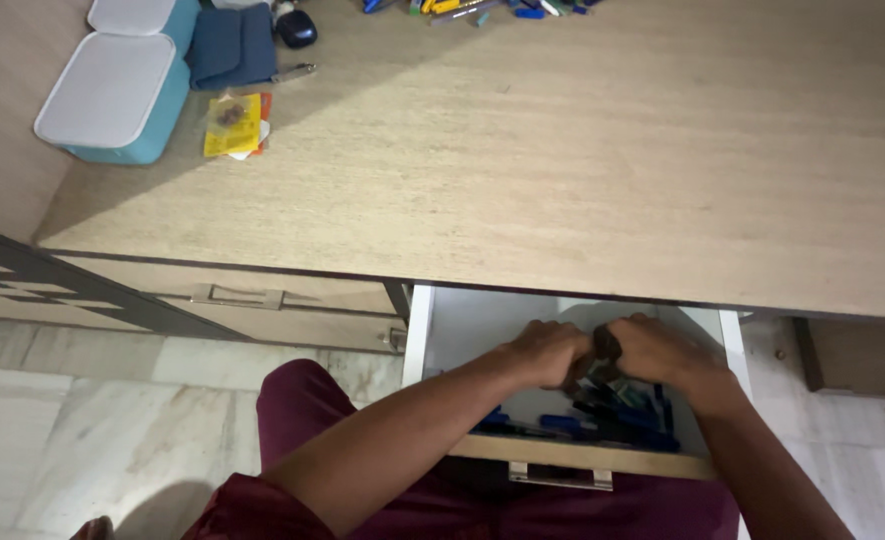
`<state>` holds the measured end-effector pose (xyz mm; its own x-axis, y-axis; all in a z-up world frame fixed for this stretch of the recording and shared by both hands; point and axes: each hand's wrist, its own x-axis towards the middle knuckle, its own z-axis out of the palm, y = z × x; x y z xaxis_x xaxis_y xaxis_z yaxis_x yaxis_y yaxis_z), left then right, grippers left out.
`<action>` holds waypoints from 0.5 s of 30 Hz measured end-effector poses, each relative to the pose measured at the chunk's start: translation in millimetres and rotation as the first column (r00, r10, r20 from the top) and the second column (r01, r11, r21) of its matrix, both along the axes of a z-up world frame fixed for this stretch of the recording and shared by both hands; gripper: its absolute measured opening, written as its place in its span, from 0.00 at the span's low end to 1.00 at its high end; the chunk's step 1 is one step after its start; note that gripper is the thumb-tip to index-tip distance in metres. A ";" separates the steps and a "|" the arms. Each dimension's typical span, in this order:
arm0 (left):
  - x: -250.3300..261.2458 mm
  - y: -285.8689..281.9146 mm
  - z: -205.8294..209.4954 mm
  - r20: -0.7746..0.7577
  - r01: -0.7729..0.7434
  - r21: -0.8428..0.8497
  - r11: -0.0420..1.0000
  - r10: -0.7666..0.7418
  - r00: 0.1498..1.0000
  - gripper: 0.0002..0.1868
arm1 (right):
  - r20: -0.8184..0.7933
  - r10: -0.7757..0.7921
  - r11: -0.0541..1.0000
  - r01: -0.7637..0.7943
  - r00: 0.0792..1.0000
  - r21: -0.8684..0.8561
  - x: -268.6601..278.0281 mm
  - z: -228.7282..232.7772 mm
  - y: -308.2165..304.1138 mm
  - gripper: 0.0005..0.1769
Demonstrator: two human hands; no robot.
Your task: The person repeatedly picks up pens and markers from a desk and places them into an open drawer. The person handles the items one at a time or in small groups, moving them from the desk surface into the drawer.
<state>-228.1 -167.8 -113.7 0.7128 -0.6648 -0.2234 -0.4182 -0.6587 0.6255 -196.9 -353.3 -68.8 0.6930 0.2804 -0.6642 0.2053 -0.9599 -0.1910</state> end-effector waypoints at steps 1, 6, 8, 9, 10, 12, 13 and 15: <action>-0.7 0.8 2.1 -0.007 0.009 0.005 1.000 -0.009 1.000 0.12 | -0.005 -0.019 1.000 0.019 1.000 -0.024 -1.3 2.0 1.3 0.11; -6.3 1.5 19.2 -0.135 0.023 -0.011 1.000 -0.024 0.991 0.17 | 0.095 0.043 0.998 -0.046 0.995 0.034 -5.1 18.2 9.5 0.09; -7.6 2.9 23.6 -0.151 0.029 -0.027 0.999 -0.033 0.988 0.16 | 0.107 0.034 0.998 -0.040 0.994 0.051 -5.9 25.3 11.2 0.10; -8.4 2.5 24.9 -0.126 0.016 -0.041 0.999 -0.021 0.992 0.16 | 0.106 0.020 0.998 -0.026 0.994 0.049 -6.7 28.7 11.9 0.10; -8.3 2.7 25.9 -0.100 0.002 -0.056 0.998 -0.008 0.995 0.16 | 0.106 0.007 0.999 -0.012 0.994 0.047 -7.1 31.8 12.9 0.10; -7.3 2.2 26.9 -0.061 -0.007 -0.088 0.996 0.002 0.998 0.15 | 0.078 -0.023 1.000 0.022 0.997 0.022 -8.0 37.3 14.9 0.09; -5.9 2.2 27.2 -0.048 -0.003 -0.105 0.994 -0.002 0.999 0.14 | 0.064 -0.039 0.999 0.038 0.997 0.010 -8.2 39.3 16.4 0.09; -5.4 -0.5 26.9 -0.015 0.004 -0.097 0.995 -0.006 1.000 0.11 | 0.113 -0.019 0.999 0.022 0.993 -0.030 -8.9 42.4 17.6 0.10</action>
